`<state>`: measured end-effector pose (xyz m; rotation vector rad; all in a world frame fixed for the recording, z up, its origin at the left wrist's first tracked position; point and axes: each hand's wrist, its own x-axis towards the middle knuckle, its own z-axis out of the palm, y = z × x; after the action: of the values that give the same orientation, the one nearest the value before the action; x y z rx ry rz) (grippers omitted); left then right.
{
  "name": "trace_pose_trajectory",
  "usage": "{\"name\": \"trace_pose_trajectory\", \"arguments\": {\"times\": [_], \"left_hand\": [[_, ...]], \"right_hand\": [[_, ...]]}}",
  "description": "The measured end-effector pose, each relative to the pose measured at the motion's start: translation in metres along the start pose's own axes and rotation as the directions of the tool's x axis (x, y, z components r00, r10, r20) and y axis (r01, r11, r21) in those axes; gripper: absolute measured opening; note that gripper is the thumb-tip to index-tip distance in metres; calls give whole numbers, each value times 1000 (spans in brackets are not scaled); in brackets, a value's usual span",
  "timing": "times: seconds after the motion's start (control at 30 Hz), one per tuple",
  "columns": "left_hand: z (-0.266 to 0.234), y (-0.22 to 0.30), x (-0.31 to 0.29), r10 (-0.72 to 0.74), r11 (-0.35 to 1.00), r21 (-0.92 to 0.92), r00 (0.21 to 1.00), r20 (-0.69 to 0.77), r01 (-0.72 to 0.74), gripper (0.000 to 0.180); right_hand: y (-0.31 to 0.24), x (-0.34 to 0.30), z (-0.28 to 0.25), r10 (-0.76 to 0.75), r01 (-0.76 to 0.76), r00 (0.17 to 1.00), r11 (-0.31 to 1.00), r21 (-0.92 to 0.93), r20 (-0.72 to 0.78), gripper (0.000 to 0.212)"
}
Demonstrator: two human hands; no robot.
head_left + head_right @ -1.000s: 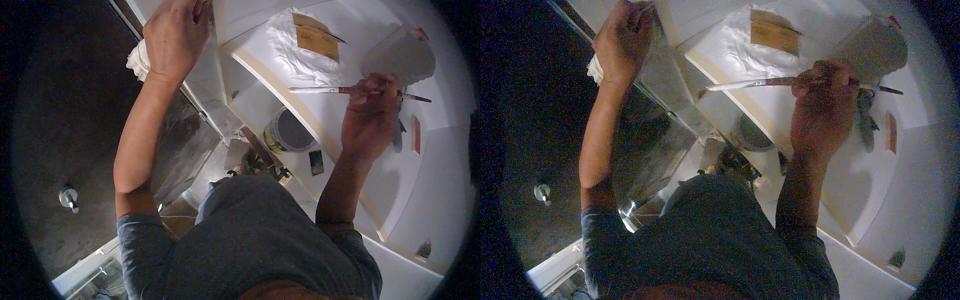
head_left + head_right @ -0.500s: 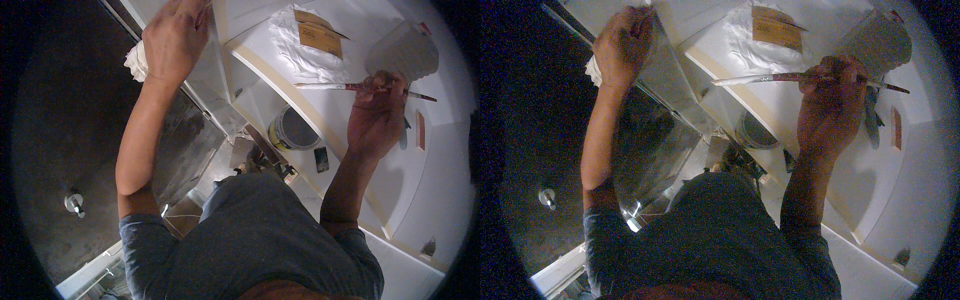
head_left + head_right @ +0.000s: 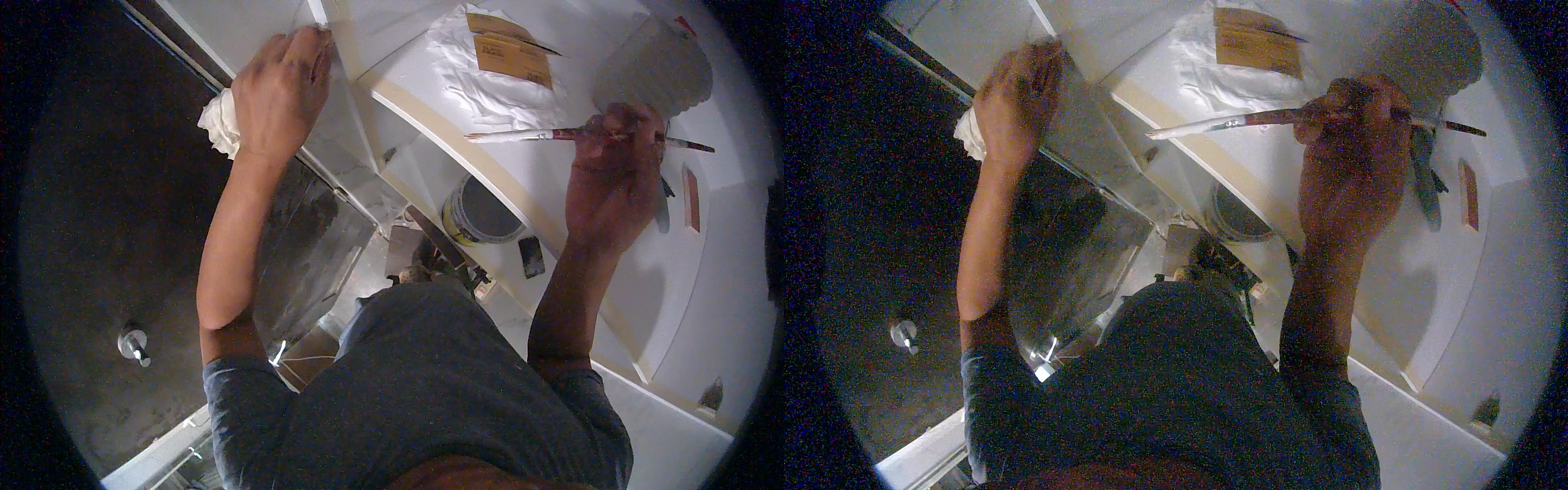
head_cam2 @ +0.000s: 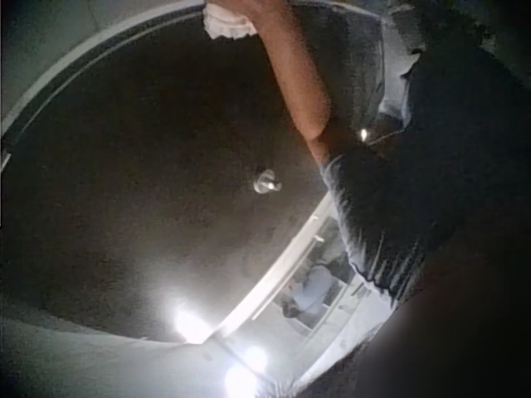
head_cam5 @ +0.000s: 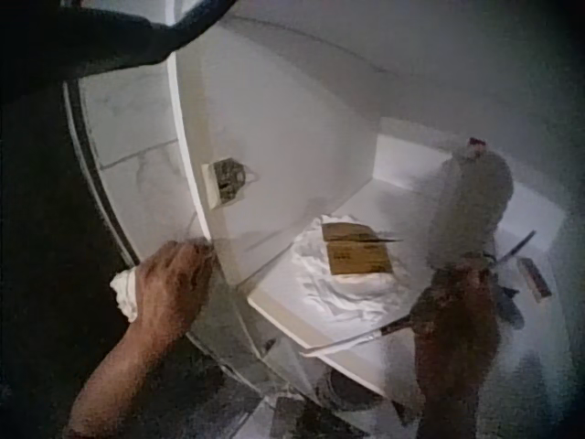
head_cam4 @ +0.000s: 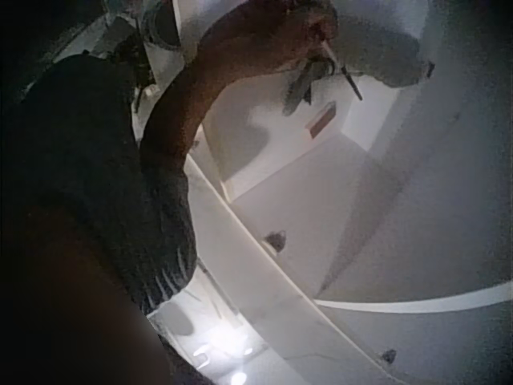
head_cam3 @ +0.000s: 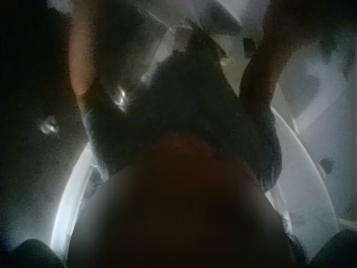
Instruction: The person paints the interior of a white cabinet using a small brush and a paint can. They repeatedly dip the brush into the paint, apply it to the cabinet edges and shelves, and wipe excess paint with a cloth. The person moves the paint can to a different location and continues painting.
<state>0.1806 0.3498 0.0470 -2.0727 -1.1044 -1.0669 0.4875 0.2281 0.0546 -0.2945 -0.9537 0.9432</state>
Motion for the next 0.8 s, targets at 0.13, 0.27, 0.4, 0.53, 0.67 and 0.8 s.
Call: {"name": "trace_pose_trajectory", "arguments": {"times": [0.13, 0.27, 0.4, 0.53, 0.67, 0.8], "left_hand": [[3, -1, -10, 58, 998, -7, 997, 53, -58, 17], [9, 4, -25, 49, 999, -9, 996, 75, -49, 17], [21, 3, -46, 61, 998, -40, 986, 154, -55, 19], [27, 7, -66, 73, 997, -45, 961, 265, -63, 26], [39, 6, -104, -15, 989, -130, 925, 379, 69, 19], [-19, 42, -111, -548, 666, -144, 611, 571, 732, 18]], "right_hand": [[-2, 1, -2, -6, 7, 1000, 999, -42, 20, 20], [-1, 2, -3, -1, 1, 1000, 1000, -26, 10, 21], [2, 2, 1, -17, 19, 988, 1000, 9, -151, 20], [1, 0, -7, 8, -17, 999, 984, -178, -51, 17], [4, 3, -9, 22, -43, 994, 978, -203, -105, 15], [10, 2, -1, 36, -52, 982, 995, -84, -183, 13]]}}
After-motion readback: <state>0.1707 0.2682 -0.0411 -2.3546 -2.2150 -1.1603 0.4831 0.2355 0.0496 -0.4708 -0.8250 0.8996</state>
